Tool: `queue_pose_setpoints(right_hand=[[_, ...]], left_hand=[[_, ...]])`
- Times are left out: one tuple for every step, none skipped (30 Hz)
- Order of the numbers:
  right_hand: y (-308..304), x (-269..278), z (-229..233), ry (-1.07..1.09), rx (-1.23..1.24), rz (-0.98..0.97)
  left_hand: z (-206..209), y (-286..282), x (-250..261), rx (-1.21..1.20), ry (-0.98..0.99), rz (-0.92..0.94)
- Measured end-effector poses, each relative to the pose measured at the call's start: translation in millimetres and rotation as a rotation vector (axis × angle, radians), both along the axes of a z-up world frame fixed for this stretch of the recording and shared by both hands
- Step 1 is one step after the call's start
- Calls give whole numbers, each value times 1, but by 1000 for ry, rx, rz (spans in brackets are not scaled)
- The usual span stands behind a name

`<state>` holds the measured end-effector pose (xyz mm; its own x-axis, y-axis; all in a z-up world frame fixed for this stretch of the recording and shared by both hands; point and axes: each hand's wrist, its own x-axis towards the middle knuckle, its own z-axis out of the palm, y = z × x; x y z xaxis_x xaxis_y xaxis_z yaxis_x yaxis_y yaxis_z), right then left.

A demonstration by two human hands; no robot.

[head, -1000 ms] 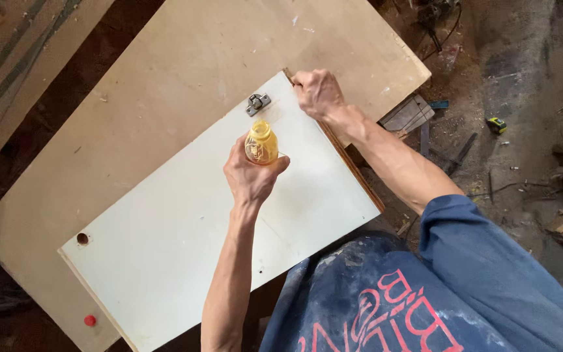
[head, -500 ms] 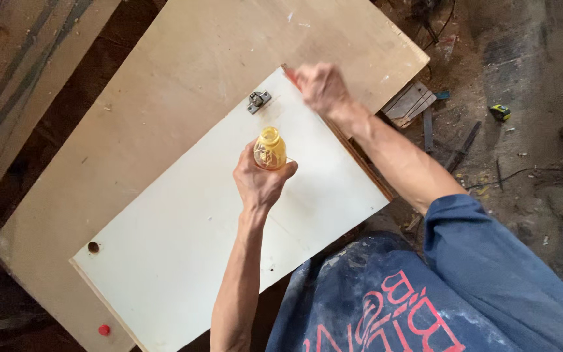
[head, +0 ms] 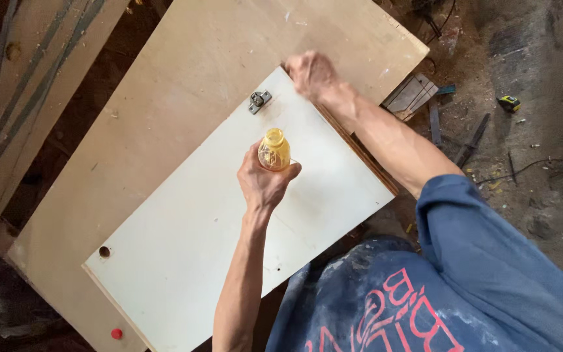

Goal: The person applies a yellow liquid from a bottle onto the edges of a white rectangular board using a red cloth. They repeatedly pour the liquid onto the cloth and rub it along the board's edges, occasionally repositioning the board to access different sides.

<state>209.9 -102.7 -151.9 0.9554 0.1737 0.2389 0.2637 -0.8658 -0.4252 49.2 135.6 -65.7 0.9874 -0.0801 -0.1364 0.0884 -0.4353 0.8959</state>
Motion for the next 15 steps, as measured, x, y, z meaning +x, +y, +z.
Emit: queue_pose_setpoints(right_hand=[[-3, -5, 1, 15, 24, 29], [-3, -14, -1, 41, 54, 60], [-8, -23, -2, -64, 42, 56], [-16, -34, -4, -167, 30, 50], [-23, -44, -5, -271, 18, 43], [-29, -58, -8, -211, -20, 44], [-35, -73, -10, -151, -57, 47], [-43, -85, -9, -99, -100, 49], [-48, -97, -9, -88, -98, 90], [-48, -111, -8, -78, -94, 134], [-48, -124, -8, -67, -89, 178], [-52, -135, -7, -176, -103, 155], [-55, -146, -6, -285, -117, 131], [-56, -157, -7, -393, -131, 107], [-56, -166, -8, -386, -144, 139]], left_hand=[[0, -3, 0, -5, -5, 2], [1, -3, -4, 6, 5, 8], [1, -5, -7, 17, 14, 13], [0, -7, -10, 28, 25, 17], [-1, -10, -13, 20, 33, 27], [-2, -12, -18, 16, 47, 29], [-3, -15, -25, 13, 61, 31], [-3, -21, -28, -12, 59, 37], [-4, -27, -31, -38, 57, 43], [-4, -30, -36, -62, 55, 51], [-4, -34, -40, -60, 41, 39], [-4, -38, -44, -60, 25, 34], [-4, -42, -47, -60, 9, 29], [-4, -44, -52, -61, 25, 30], [-5, -48, -56, -62, 41, 31]])
